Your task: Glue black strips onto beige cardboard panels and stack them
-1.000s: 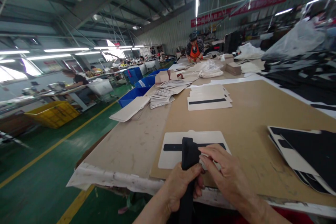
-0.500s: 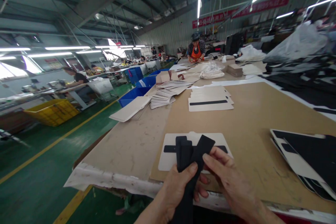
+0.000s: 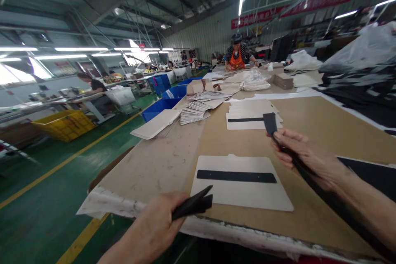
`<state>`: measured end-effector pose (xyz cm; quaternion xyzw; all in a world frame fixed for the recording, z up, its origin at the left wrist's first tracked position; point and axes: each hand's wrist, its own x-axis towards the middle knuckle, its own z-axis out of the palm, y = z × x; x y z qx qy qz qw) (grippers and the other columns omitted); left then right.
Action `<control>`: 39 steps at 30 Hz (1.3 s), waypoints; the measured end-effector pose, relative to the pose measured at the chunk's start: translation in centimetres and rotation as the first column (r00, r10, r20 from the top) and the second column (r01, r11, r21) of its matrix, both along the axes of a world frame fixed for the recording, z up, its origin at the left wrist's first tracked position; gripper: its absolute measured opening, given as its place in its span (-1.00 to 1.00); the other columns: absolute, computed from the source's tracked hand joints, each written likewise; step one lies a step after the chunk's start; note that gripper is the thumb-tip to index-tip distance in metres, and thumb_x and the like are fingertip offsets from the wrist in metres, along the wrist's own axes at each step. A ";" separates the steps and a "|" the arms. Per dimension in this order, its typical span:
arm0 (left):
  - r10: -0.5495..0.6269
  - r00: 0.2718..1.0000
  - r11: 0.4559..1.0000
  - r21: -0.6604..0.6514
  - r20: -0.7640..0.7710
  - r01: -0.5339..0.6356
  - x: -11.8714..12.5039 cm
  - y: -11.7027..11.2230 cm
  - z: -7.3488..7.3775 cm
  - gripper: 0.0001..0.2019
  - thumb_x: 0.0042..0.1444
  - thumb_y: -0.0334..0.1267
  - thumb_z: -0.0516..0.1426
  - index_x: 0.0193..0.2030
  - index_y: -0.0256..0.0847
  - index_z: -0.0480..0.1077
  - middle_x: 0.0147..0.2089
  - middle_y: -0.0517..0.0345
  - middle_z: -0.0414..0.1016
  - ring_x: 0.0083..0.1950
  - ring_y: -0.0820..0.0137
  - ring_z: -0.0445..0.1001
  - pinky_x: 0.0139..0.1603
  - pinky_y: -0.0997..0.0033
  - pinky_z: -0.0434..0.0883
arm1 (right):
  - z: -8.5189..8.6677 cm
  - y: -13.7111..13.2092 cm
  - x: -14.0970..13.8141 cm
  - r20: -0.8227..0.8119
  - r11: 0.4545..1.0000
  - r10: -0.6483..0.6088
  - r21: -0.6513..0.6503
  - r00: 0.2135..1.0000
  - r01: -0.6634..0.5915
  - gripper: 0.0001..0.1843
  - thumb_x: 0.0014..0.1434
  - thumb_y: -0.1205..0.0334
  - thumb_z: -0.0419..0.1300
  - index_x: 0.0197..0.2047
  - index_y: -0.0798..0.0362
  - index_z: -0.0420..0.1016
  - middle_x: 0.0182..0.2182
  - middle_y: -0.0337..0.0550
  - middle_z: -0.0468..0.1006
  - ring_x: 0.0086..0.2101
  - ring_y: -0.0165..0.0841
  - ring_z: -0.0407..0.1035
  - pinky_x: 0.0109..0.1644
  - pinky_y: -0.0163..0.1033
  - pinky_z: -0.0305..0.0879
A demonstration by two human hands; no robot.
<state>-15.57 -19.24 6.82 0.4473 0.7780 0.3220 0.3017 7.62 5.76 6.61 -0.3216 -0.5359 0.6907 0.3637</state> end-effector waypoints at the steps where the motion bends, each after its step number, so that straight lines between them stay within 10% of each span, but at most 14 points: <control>1: -0.073 0.976 0.997 -0.030 -0.204 0.068 -0.3 0.3 -0.2 -0.76 0.02 -0.46 0.08 -0.28 -0.09 0.52 -0.30 0.20 0.53 -0.16 0.30 0.45 -0.08 0.36 0.34 | 0.0 0.6 -0.3 0.108 0.996 0.051 0.072 0.993 -0.059 -0.66 0.00 -0.06 0.36 -0.37 0.01 0.41 -0.61 -0.36 0.30 -0.68 -0.57 0.01 -0.69 -0.42 -0.07; 5: -0.297 0.656 0.955 -0.206 -0.694 0.214 -0.9 3.3 -2.8 -0.51 0.05 -0.57 -0.10 0.01 -0.10 0.41 0.06 0.08 0.44 0.12 0.23 0.32 0.10 0.21 0.35 | -1.1 2.2 -3.4 0.453 0.927 0.181 0.217 0.873 -0.305 -0.63 0.07 -0.12 0.25 -0.27 0.03 0.45 -0.65 -0.38 0.27 -0.67 -0.56 0.00 -0.65 -0.40 -0.17; 8: -0.295 0.589 0.954 -0.195 -0.753 0.229 -1.1 5.9 -5.4 -0.55 0.10 -0.53 -0.09 0.08 -0.17 0.35 0.19 0.03 0.35 0.19 0.22 0.26 0.14 0.23 0.36 | -2.4 2.6 -6.5 0.580 0.853 0.274 0.223 0.767 -0.472 -0.67 0.08 -0.07 0.22 -0.27 0.03 0.44 -0.60 -0.35 0.38 -0.64 -0.54 0.09 -0.60 -0.39 -0.07; 23: -0.249 0.714 0.964 -0.097 -0.654 0.247 -3.0 7.7 -7.9 -0.56 0.02 -0.41 0.02 0.09 -0.17 0.31 0.10 0.03 0.35 0.15 0.20 0.22 0.22 0.18 0.30 | -6.6 2.7 -16.7 0.750 0.621 0.273 0.341 0.603 -0.706 -0.82 0.07 0.18 0.19 -0.27 0.06 0.51 -0.61 -0.36 0.36 -0.56 -0.48 0.17 -0.46 -0.34 0.04; 33: -0.265 0.703 0.962 -0.130 -0.660 0.241 -3.2 7.6 -8.2 -0.60 -0.01 -0.41 0.01 0.02 -0.19 0.32 0.44 0.03 0.00 0.27 0.12 0.15 0.23 0.09 0.30 | -7.2 2.8 -18.0 0.800 0.614 0.261 0.294 0.540 -0.732 -0.84 0.06 0.22 0.19 -0.27 0.04 0.54 -0.53 -0.28 0.51 -0.50 -0.42 0.33 -0.41 -0.33 0.15; 39: -0.318 0.683 0.946 -0.167 -0.658 0.279 -3.4 8.1 -7.9 -0.62 0.04 -0.36 0.01 0.04 -0.23 0.32 0.40 -0.04 0.12 0.24 0.10 0.18 0.25 0.09 0.29 | -7.5 2.9 -18.1 0.809 0.594 0.235 0.320 0.539 -0.738 -0.84 0.05 0.23 0.20 -0.28 0.04 0.55 -0.52 -0.27 0.53 -0.49 -0.41 0.34 -0.39 -0.31 0.17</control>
